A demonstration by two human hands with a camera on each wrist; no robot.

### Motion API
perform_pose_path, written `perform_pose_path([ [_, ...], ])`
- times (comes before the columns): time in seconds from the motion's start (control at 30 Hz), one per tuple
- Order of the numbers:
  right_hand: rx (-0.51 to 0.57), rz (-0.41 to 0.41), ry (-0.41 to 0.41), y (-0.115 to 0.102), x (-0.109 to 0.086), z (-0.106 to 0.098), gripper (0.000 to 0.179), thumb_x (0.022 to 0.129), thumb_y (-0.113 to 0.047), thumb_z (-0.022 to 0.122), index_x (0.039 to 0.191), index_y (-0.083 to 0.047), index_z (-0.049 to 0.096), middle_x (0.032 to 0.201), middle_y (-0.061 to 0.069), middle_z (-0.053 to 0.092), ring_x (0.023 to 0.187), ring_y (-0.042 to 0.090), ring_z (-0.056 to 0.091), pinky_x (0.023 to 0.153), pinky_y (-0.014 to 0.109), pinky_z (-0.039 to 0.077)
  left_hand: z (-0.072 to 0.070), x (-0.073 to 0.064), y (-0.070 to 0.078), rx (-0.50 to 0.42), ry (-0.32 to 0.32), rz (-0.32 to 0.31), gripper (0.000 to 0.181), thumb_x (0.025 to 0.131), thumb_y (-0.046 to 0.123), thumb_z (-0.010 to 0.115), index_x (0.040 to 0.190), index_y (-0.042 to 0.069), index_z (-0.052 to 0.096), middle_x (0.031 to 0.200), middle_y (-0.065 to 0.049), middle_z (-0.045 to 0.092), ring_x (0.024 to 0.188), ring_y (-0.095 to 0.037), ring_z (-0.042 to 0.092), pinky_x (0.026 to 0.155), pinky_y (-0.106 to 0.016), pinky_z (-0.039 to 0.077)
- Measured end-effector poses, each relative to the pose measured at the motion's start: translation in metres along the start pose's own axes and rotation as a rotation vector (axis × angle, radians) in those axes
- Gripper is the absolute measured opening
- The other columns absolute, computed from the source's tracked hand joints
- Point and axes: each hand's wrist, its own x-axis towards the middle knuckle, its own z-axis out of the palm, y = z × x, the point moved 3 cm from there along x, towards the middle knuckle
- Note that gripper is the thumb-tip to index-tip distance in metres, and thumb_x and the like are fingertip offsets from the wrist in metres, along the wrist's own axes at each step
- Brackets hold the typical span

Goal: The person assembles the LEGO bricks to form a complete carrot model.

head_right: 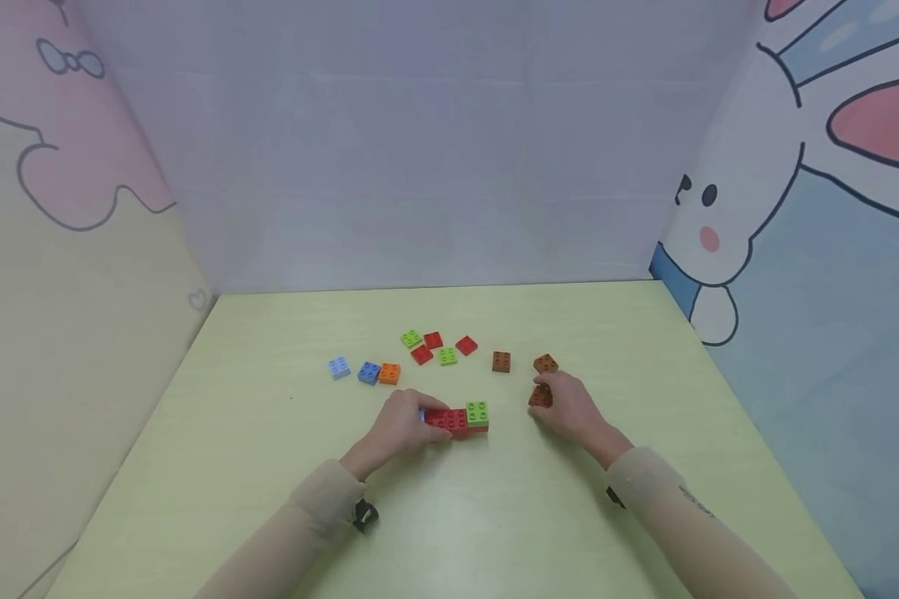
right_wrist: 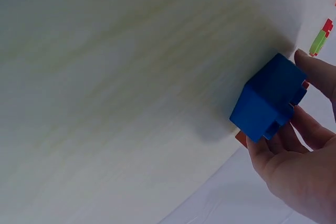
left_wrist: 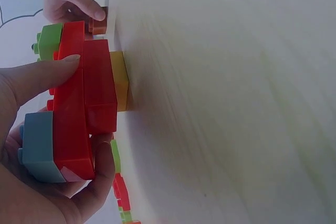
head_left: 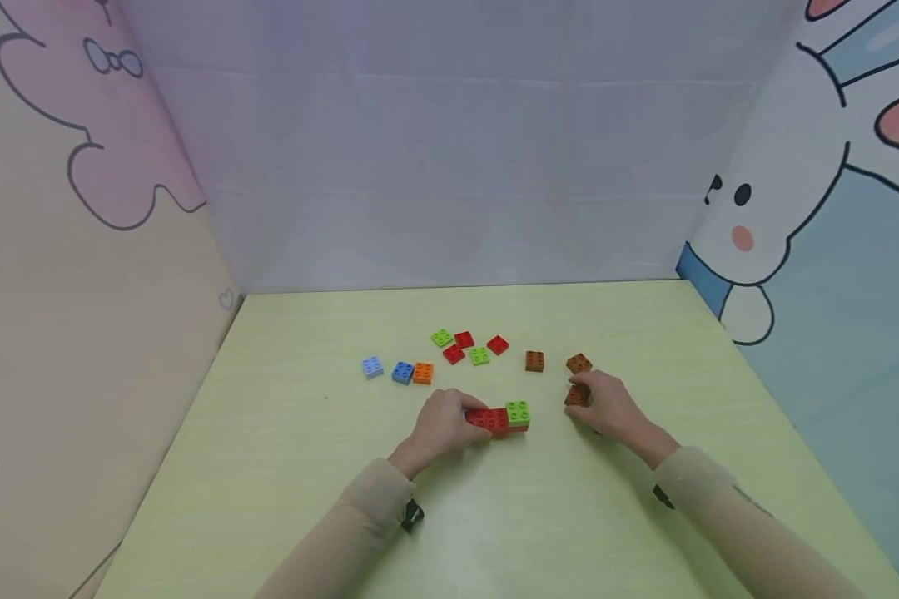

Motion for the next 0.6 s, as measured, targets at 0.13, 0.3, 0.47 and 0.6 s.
perform_pose_path([
  [0.13, -0.015, -0.003, 0.003, 0.002, 0.001, 0.001, 0.044, 0.080, -0.014, 0.078, 0.116, 0.006, 0.063, 0.112, 0.021, 0.062, 0.104, 0.037, 0.057, 0.084, 0.050, 0.046, 0.000, 0.000, 0.001, 0.002, -0.005, -0.005, 0.035, 0.075, 0.028, 0.082, 0.106, 0.016, 0.075, 0.102, 0.006, 0.066, 0.091, -0.014, 0.051, 0.079, -0.034, 0.041],
  [0.3, -0.018, -0.005, 0.004, -0.003, 0.005, 0.001, 0.044, 0.079, -0.015, 0.079, 0.115, 0.004, 0.064, 0.112, 0.020, 0.063, 0.102, 0.036, 0.058, 0.084, 0.050, 0.046, -0.001, 0.001, 0.003, -0.007, -0.006, -0.003, 0.036, 0.074, 0.028, 0.083, 0.107, 0.015, 0.075, 0.101, 0.006, 0.067, 0.092, -0.014, 0.051, 0.080, -0.034, 0.042],
  [0.47, 0.014, -0.035, -0.005, -0.020, 0.008, -0.003, 0.044, 0.079, -0.014, 0.079, 0.116, 0.003, 0.065, 0.113, 0.017, 0.063, 0.106, 0.034, 0.057, 0.088, 0.049, 0.044, -0.001, 0.001, 0.002, -0.001, -0.012, -0.012, 0.036, 0.074, 0.028, 0.083, 0.107, 0.015, 0.075, 0.102, 0.005, 0.066, 0.093, -0.015, 0.051, 0.081, -0.035, 0.042],
  [0.6, 0.059, -0.091, 0.014, -0.038, 0.009, -0.009, 0.043, 0.078, -0.012, 0.080, 0.116, 0.002, 0.066, 0.106, 0.011, 0.066, 0.096, 0.027, 0.060, 0.081, 0.045, 0.048, -0.001, 0.000, 0.001, 0.001, -0.017, -0.027, 0.036, 0.074, 0.027, 0.083, 0.107, 0.016, 0.075, 0.102, 0.005, 0.066, 0.093, -0.016, 0.050, 0.081, -0.035, 0.041],
])
